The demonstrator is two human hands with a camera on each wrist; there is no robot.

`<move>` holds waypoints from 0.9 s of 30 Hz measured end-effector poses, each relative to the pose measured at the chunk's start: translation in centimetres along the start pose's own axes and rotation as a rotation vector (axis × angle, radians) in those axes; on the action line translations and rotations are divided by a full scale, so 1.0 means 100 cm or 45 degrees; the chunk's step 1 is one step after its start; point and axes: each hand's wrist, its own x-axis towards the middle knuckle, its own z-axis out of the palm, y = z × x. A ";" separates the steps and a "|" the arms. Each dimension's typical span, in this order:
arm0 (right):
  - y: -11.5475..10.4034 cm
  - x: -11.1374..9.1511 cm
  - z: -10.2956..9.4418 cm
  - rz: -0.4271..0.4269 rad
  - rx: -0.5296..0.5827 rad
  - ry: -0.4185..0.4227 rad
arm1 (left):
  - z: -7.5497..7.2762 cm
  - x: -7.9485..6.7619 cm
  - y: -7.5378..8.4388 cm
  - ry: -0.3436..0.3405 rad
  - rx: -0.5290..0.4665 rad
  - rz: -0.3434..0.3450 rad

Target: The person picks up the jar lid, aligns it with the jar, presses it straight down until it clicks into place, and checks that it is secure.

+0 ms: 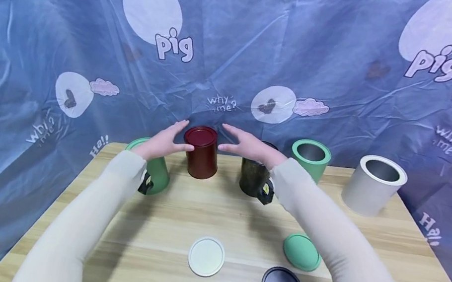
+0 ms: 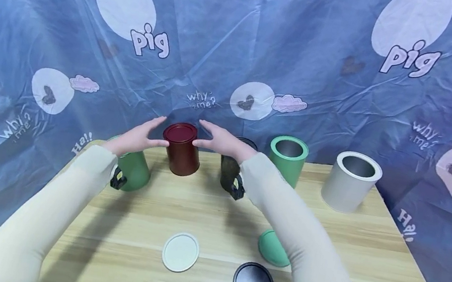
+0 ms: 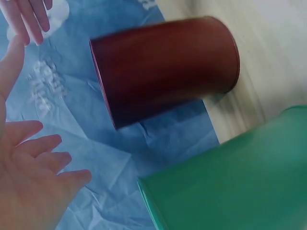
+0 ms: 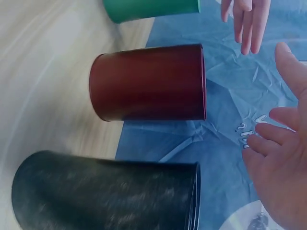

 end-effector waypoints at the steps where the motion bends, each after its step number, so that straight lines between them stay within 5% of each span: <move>1: 0.001 -0.005 0.000 -0.011 -0.017 -0.005 | 0.002 -0.003 0.002 -0.002 0.001 0.019; 9: -0.002 -0.044 0.003 -0.156 -0.199 -0.028 | 0.019 -0.029 0.020 -0.061 -0.007 0.126; 18: 0.000 -0.087 0.015 -0.246 -0.205 -0.096 | 0.038 -0.056 0.032 -0.072 -0.066 0.199; 27: 0.025 -0.141 0.021 -0.249 -0.196 -0.087 | 0.084 -0.068 0.050 -0.001 0.061 0.307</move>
